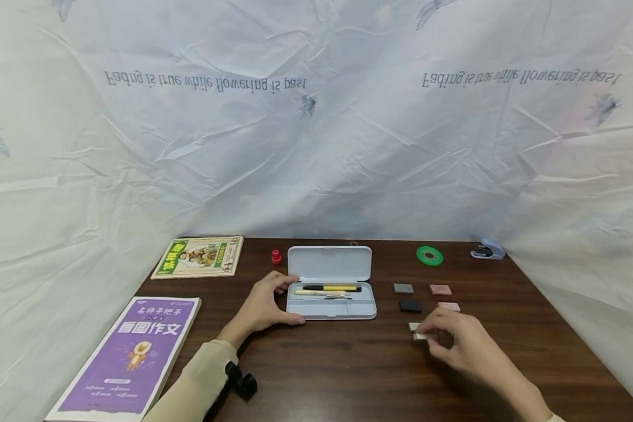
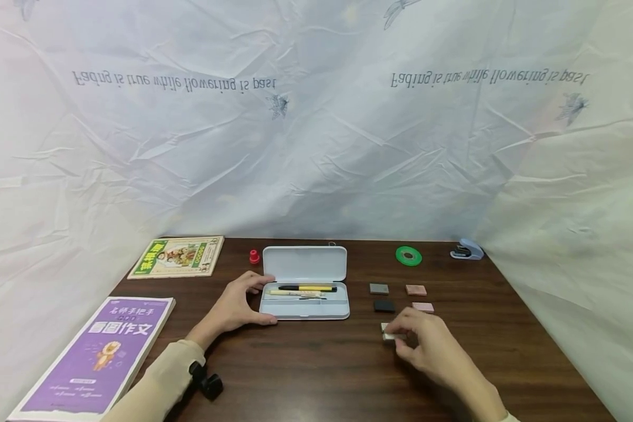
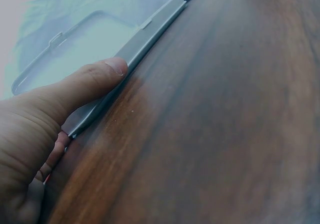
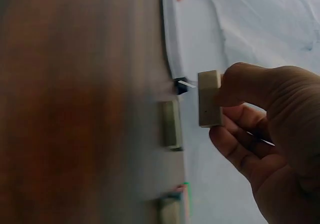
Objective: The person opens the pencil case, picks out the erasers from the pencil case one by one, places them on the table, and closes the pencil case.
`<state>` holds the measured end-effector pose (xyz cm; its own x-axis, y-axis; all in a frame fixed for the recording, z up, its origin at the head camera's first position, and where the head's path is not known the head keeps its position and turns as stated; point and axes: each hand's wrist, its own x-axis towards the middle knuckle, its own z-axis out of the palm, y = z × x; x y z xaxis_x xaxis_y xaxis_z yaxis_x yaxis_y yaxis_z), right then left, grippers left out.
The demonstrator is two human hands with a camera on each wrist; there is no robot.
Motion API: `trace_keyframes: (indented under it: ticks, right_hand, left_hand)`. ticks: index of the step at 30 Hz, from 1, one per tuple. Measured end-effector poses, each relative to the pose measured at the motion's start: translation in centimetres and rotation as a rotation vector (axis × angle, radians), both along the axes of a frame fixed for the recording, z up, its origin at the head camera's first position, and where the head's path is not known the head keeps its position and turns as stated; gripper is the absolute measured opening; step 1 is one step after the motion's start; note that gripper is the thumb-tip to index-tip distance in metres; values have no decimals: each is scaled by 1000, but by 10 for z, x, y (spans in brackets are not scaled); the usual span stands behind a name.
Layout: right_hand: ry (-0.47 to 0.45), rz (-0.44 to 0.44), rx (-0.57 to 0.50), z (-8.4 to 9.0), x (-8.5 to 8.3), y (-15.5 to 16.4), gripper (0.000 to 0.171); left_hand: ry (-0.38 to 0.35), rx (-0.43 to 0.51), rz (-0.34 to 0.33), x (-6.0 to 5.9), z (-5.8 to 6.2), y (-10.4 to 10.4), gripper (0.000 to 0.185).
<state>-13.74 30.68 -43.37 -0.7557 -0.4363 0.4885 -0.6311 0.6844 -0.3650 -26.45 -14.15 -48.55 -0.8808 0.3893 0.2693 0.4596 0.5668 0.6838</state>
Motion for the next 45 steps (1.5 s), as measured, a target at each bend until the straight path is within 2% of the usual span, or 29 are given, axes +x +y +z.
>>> trace_keyframes:
  ticks: [6, 15, 20, 22, 25, 28, 31, 35, 39, 45]
  right_hand:
    - [-150, 2, 39, -9, 7, 8, 45]
    - [-223, 98, 55, -11, 8, 11, 49]
    - [-283, 90, 54, -6, 6, 11, 41]
    - [-268, 70, 49, -4, 5, 10, 38]
    - [-163, 46, 23, 2, 0, 8, 38]
    - [-41, 17, -13, 8, -7, 3, 46]
    - [-16, -20, -41, 15, -18, -4, 54]
    - [-54, -53, -77, 20, -35, -15, 65]
    - [-124, -63, -122, 20, -54, -28, 84]
    - [-249, -7, -167, 13, -78, -53, 120]
  left_hand:
    - [7, 0, -5, -1, 1, 0, 96]
    - [3, 12, -3, -1, 1, 0, 95]
    - [7, 6, -5, -1, 1, 0, 95]
    - [6, 5, -4, -1, 1, 0, 95]
    - [1, 3, -1, -1, 0, 0, 96]
    - [1, 0, 1, -1, 0, 0, 96]
    - [2, 0, 5, -1, 0, 0, 96]
    - [-3, 2, 5, 0, 0, 0, 96]
    - [-10, 18, -2, 1, 1, 1, 94]
    - [-41, 78, 6, 1, -1, 4, 92]
